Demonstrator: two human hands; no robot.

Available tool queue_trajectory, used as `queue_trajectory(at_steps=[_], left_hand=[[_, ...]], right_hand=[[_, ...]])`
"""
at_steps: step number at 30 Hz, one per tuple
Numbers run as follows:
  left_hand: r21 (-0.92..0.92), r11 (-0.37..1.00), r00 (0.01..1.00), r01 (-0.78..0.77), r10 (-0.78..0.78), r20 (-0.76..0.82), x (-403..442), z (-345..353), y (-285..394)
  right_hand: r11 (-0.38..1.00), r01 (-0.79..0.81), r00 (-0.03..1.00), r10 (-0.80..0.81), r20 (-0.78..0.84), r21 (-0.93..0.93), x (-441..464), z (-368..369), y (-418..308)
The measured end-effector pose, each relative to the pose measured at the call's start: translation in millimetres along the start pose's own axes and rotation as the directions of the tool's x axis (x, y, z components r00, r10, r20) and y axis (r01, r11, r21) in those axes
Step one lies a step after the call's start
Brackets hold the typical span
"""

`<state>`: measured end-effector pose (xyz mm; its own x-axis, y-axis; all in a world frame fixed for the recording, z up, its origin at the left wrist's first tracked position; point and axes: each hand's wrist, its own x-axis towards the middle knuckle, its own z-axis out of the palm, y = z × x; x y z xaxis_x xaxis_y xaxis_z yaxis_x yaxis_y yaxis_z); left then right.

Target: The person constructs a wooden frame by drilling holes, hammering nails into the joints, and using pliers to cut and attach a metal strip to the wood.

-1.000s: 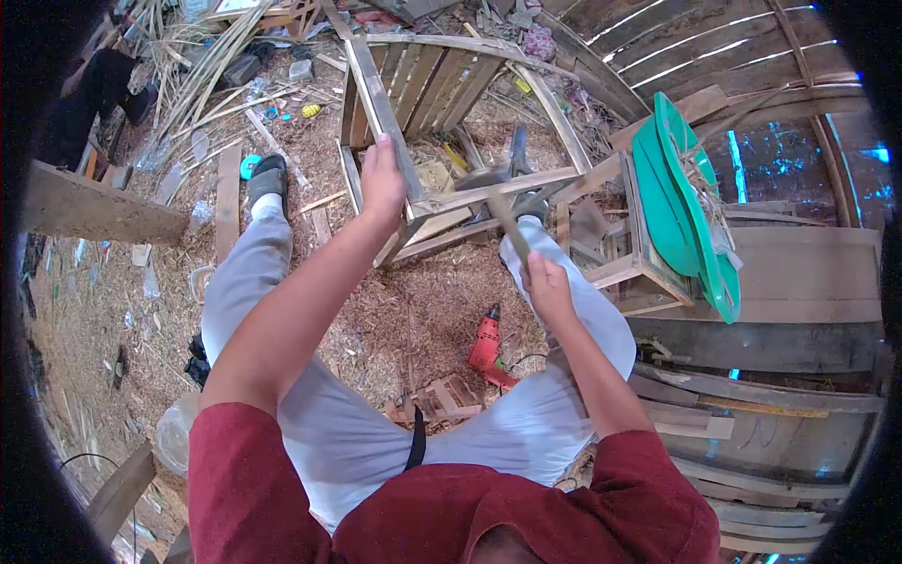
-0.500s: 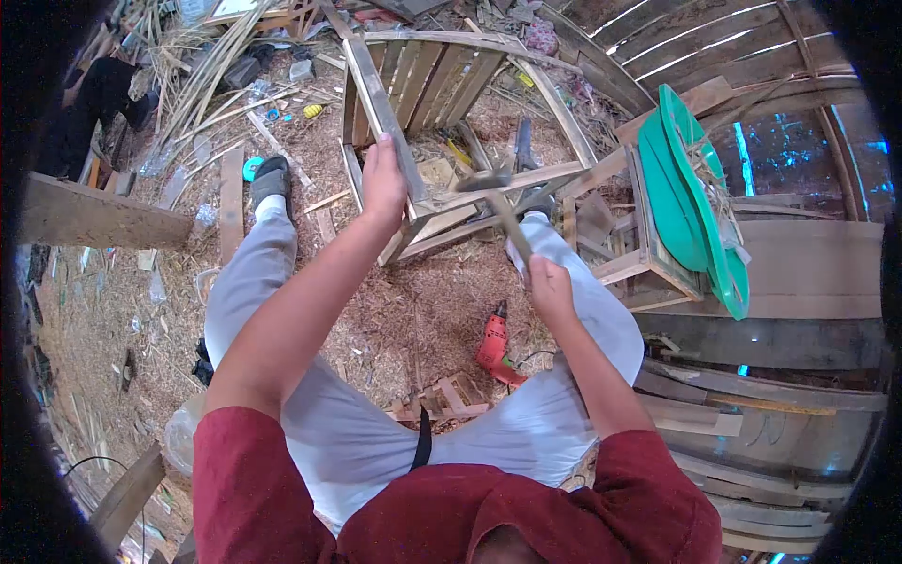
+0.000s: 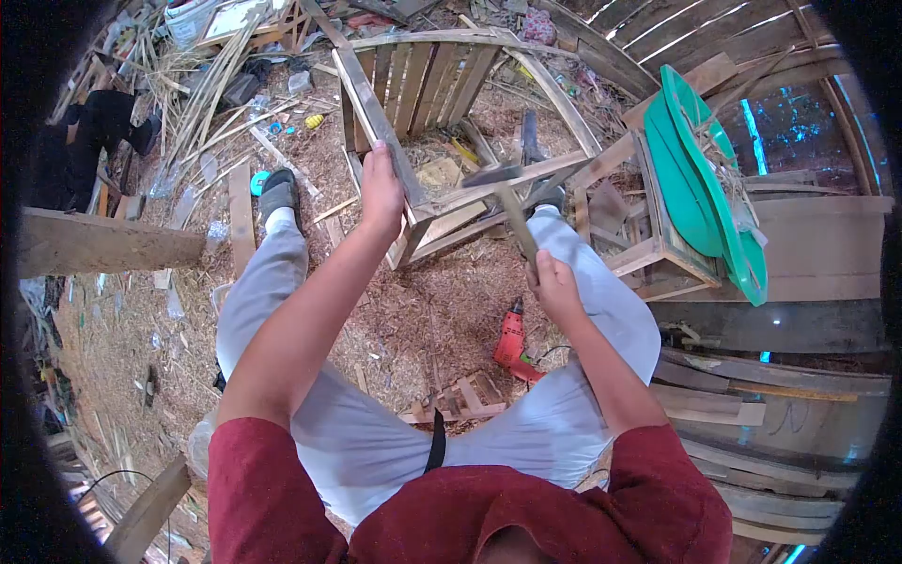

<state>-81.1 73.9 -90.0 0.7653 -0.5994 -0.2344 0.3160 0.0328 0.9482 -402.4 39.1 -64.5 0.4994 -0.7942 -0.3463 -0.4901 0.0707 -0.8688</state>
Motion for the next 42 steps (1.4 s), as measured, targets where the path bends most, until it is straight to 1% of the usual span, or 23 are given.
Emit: queue_trajectory(at_steps=[2,5,7,9,10,12,13,14,15,16,19,21,22,23,26,29,32,34,35,37,38,41,42], left_hand=[[-0.020,0.999,0.999,0.036,-0.036,0.024,5,-4,-7],[0.006,0.999,0.999,0.049,-0.049,0.023,7,-6,-6],[0.062,0.998,0.999,0.034,-0.035,0.009,1,-5,1],[0.128,0.992,1.000,0.002,-0.001,-0.007,-6,-3,13],[0.137,0.989,0.999,-0.045,0.049,-0.022,-3,-3,9],[0.169,0.984,0.998,-0.049,0.057,-0.041,-3,-3,13],[0.190,0.980,0.997,-0.049,0.059,-0.044,-3,-3,14],[0.288,0.952,0.991,-0.104,0.122,-0.046,4,-7,8],[0.287,0.949,0.989,-0.130,0.145,-0.033,5,-9,7],[0.284,0.946,0.986,-0.155,0.167,-0.018,7,-10,5],[0.320,0.919,0.972,-0.229,0.235,0.021,4,-8,6],[0.352,0.887,0.952,-0.298,0.303,0.043,12,-13,-1],[0.456,0.828,0.940,-0.326,0.335,0.063,18,-18,-4],[0.438,0.845,0.947,-0.306,0.317,0.051,19,-18,-3],[0.388,0.889,0.967,-0.243,0.253,0.026,16,-16,-2],[0.371,0.903,0.975,-0.217,0.218,0.041,14,-15,3],[0.380,0.893,0.970,-0.242,0.235,0.066,16,-18,0],[0.390,0.878,0.960,-0.277,0.266,0.081,16,-18,-2],[0.379,0.892,0.968,-0.248,0.239,0.071,13,-16,2],[0.359,0.915,0.983,-0.184,0.181,0.044,7,-12,9],[0.362,0.911,0.980,-0.196,0.195,0.041,7,-13,7],[0.374,0.897,0.971,-0.235,0.232,0.053,14,-15,3],[0.386,0.891,0.970,-0.241,0.235,0.063,16,-18,1]], right_hand=[[0.938,-0.207,0.975,0.177,0.131,0.276,-9,-1,-15],[0.838,-0.359,0.931,0.351,0.097,0.410,-33,19,-45],[0.479,-0.422,0.893,0.367,0.262,0.769,-70,45,-80],[0.149,-0.369,0.863,0.420,0.279,0.917,-101,79,-95],[-0.021,-0.371,0.863,0.361,0.353,0.928,-112,91,-93],[-0.359,-0.372,0.864,0.202,0.461,0.856,-127,107,-89],[-0.461,-0.442,0.821,0.138,0.554,0.770,-127,110,-86],[-0.551,-0.501,0.774,0.060,0.631,0.667,-123,111,-83],[-0.629,-0.549,0.724,-0.028,0.690,0.550,-119,113,-81],[-0.596,-0.616,0.704,-0.121,0.700,0.515,-114,115,-77],[-0.552,-0.718,0.625,-0.244,0.742,0.423,-103,115,-78],[-0.571,-0.722,0.635,-0.323,0.701,0.390,-105,119,-76],[-0.573,-0.730,0.634,-0.361,0.684,0.373,-106,120,-75],[-0.572,-0.739,0.630,-0.397,0.668,0.357,-106,122,-73],[-0.515,-0.715,0.656,-0.263,0.707,0.472,-108,129,-65],[-0.408,-0.782,0.615,-0.381,0.691,0.471,-108,124,-59],[-0.438,-0.712,0.661,-0.158,0.733,0.548,-104,123,-64],[-0.392,-0.763,0.629,-0.262,0.732,0.514,-102,118,-56],[-0.364,-0.787,0.607,-0.314,0.730,0.497,-101,117,-55],[-0.327,-0.753,0.641,-0.168,0.749,0.572,-103,123,-57],[-0.302,-0.736,0.655,-0.092,0.750,0.606,-104,124,-59],[-0.301,-0.787,0.609,-0.244,0.755,0.538,-103,114,-56],[-0.342,-0.773,0.619,-0.228,0.751,0.534,-103,117,-56]])
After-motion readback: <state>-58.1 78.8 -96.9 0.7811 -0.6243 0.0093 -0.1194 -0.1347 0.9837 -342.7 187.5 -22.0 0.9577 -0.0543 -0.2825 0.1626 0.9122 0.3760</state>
